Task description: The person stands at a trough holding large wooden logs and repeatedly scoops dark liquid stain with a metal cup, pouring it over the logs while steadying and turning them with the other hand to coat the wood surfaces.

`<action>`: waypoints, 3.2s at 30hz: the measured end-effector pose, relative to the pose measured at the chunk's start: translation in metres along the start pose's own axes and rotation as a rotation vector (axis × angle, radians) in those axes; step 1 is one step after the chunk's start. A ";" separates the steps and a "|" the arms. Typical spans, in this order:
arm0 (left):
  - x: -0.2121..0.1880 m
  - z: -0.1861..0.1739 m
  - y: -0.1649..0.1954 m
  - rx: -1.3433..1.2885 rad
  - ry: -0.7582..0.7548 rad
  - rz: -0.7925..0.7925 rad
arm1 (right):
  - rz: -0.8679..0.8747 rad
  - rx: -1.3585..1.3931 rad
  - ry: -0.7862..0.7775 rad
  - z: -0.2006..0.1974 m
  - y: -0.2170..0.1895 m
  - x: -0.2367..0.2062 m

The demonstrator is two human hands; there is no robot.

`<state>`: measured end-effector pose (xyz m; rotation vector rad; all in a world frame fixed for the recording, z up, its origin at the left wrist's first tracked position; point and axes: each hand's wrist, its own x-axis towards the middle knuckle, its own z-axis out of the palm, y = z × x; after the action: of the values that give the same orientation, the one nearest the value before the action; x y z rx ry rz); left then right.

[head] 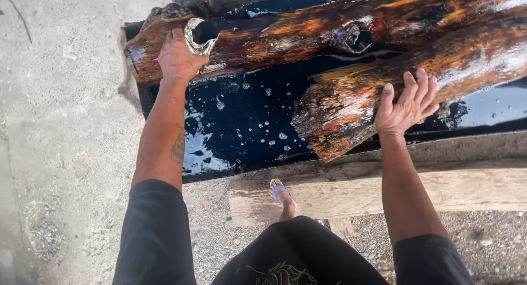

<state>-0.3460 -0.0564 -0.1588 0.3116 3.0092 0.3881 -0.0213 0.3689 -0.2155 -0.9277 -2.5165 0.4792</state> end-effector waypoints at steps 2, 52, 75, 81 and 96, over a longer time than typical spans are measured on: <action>0.001 0.006 0.014 0.015 -0.021 0.048 | 0.006 0.007 0.001 -0.001 -0.002 -0.001; -0.176 0.140 -0.011 0.199 -0.379 0.047 | 0.013 -0.034 0.057 -0.001 0.008 -0.004; -0.061 0.163 0.147 -0.128 -0.247 0.386 | -0.002 -0.007 0.126 -0.007 0.002 0.007; -0.014 0.154 0.245 0.016 -0.424 0.416 | -0.001 -0.016 0.125 -0.005 0.004 0.005; -0.079 0.152 0.162 -0.149 -0.235 0.385 | 0.011 -0.016 0.116 -0.003 0.003 0.003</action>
<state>-0.2208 0.1168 -0.2587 0.8613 2.6656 0.5570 -0.0200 0.3739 -0.2134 -0.9474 -2.4154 0.3968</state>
